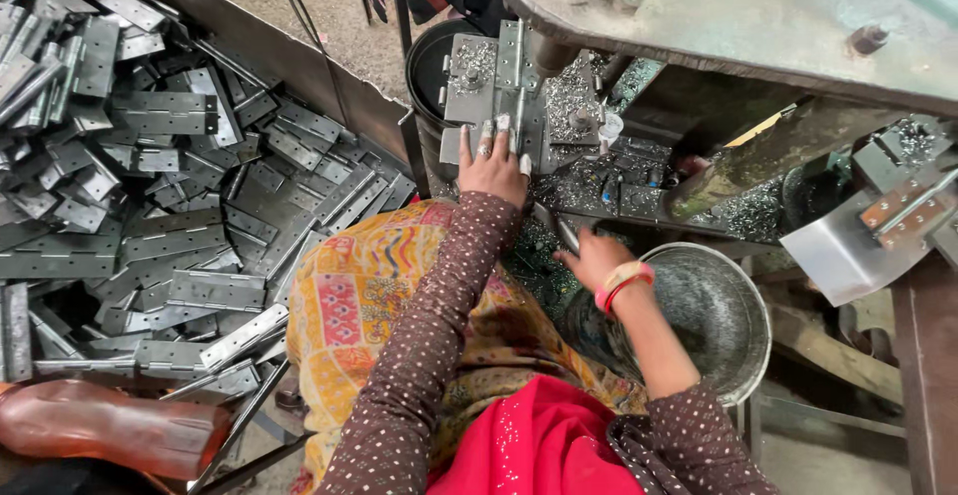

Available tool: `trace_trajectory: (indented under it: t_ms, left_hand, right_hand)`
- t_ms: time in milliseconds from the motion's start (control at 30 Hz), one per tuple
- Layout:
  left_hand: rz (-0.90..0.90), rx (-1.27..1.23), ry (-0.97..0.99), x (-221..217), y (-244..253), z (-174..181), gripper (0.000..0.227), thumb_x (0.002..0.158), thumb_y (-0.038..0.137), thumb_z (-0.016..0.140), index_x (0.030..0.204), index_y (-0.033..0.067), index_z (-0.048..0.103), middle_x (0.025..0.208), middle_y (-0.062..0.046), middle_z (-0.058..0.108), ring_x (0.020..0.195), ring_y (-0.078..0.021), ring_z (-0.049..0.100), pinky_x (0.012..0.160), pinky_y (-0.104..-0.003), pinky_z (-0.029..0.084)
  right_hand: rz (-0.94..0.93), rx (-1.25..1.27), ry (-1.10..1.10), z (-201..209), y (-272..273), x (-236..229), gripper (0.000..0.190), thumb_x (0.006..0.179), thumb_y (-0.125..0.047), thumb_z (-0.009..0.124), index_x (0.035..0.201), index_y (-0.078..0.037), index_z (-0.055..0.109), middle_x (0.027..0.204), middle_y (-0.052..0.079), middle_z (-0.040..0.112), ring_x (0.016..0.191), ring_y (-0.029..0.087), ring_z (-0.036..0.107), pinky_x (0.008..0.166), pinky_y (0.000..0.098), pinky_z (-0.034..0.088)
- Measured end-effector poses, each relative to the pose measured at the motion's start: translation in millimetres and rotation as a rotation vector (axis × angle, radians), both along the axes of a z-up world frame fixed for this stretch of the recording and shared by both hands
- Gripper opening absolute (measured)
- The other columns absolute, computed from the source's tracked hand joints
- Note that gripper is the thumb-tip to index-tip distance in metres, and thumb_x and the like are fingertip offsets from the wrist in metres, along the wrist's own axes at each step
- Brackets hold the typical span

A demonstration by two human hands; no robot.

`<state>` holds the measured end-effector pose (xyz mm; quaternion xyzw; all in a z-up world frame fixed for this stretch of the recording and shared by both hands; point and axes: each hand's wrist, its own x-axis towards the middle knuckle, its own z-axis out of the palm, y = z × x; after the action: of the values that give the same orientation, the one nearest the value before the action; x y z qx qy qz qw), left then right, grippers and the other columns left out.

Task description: The person repeatedly picks up metal brackets from a pile, places them into a press machine, and operates the lever to process them. The finished brackets are then dropped into a container below.

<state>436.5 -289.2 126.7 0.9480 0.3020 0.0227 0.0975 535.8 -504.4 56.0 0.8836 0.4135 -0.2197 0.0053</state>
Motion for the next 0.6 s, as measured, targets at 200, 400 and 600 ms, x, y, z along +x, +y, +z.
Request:
trace_trajectory:
  t_ms: [200,400,600]
  left_hand:
    - [0.003,0.047,-0.126,-5,0,-10,0.027,0.094,0.024,0.054,0.102,0.0104,0.075,0.154,-0.010,0.047,0.144,-0.0268,0.042,0.124,-0.057,0.003]
    - [-0.007,0.073,-0.212,-8,0,-19,0.028,0.091,0.024,0.056,0.103,0.0092,0.075,0.147,-0.010,0.054,0.139,-0.0271,0.047,0.126,-0.057,0.005]
    - [0.000,0.123,-0.130,2,0,-30,0.030,0.096,0.029,0.052,0.097,0.0134,0.077,0.145,-0.013,0.053,0.142,-0.0288,0.045,0.122,-0.057,0.003]
  right_hand:
    - [-0.071,0.258,-0.006,-69,-30,-24,0.044,0.094,-0.044,0.061,0.107,-0.002,0.059,0.083,0.027,0.070,0.079,0.048,0.069,0.071,0.0571,0.055]
    - [-0.111,0.167,0.114,-79,-28,-22,0.043,0.094,-0.042,0.059,0.112,-0.003,0.056,0.090,0.028,0.071,0.087,0.048,0.068,0.076,0.0565,0.053]
    - [-0.005,-0.072,0.041,-13,10,16,0.058,0.088,-0.053,0.069,0.111,0.000,0.062,0.096,0.027,0.071,0.090,0.044,0.071,0.080,0.0503,0.056]
